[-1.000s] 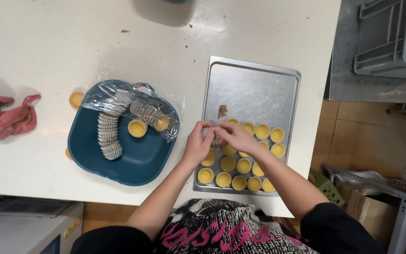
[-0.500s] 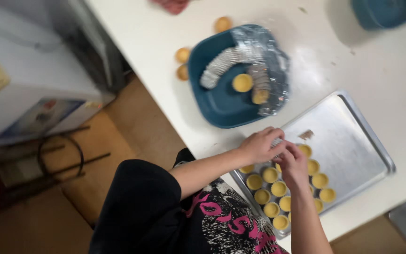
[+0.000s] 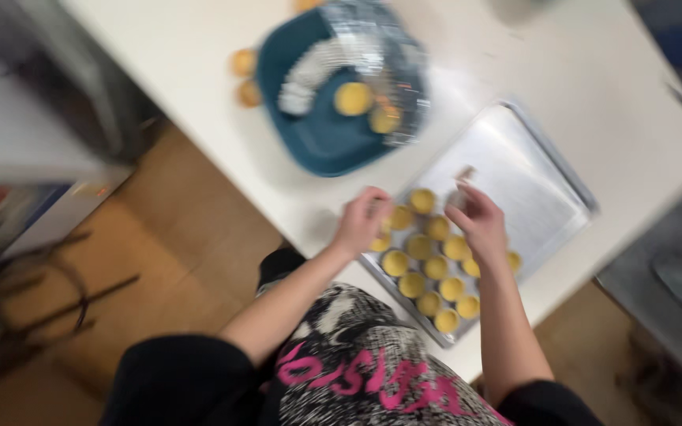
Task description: The person places small tart shells into metal molds on a baking tray by hand, then takes the tray to a sink to wash a plastic bowl.
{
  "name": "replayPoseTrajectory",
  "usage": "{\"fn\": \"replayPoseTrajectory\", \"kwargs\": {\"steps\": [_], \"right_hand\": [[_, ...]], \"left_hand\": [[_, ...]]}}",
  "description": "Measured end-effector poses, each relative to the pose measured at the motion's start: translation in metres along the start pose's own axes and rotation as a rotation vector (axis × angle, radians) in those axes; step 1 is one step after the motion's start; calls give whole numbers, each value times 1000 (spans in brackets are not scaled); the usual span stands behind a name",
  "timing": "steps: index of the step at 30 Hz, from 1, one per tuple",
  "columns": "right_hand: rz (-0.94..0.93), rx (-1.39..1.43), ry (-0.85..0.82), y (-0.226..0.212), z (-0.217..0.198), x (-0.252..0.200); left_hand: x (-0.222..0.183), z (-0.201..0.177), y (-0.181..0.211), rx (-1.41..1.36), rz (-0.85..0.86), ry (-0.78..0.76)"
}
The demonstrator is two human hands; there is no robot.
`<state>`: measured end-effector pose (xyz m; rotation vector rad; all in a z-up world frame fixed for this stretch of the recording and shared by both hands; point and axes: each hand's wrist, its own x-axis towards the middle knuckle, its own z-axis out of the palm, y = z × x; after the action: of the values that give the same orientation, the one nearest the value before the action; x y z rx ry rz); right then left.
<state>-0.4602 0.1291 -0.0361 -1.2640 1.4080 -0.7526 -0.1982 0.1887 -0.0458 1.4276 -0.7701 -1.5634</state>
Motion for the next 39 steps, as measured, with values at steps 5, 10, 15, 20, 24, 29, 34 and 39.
{"fn": "replayPoseTrajectory", "kwargs": {"steps": [5, 10, 15, 20, 24, 29, 34, 39], "right_hand": [[-121, -771, 77, -23, -13, 44], [-215, -943, 46, -31, 6, 51], [-202, -886, -11, -22, -5, 40], [-99, -479, 182, -19, -29, 23], [-116, -69, -33, -41, -29, 29], [-185, -103, 17, -55, -47, 60], [-201, 41, 10, -39, -53, 72], [-177, 142, 23, -19, -45, 76]], "left_hand": [[26, 10, -8, -324, -77, -90], [45, 41, 16, -449, -235, -101], [75, 50, 31, -494, -250, -91], [105, 67, 38, -327, -367, -153], [129, 106, 37, -93, -300, -239], [155, 129, 55, 355, 48, -424], [169, 134, 45, 296, 122, -458], [174, 134, 24, 158, 52, -433]]}}
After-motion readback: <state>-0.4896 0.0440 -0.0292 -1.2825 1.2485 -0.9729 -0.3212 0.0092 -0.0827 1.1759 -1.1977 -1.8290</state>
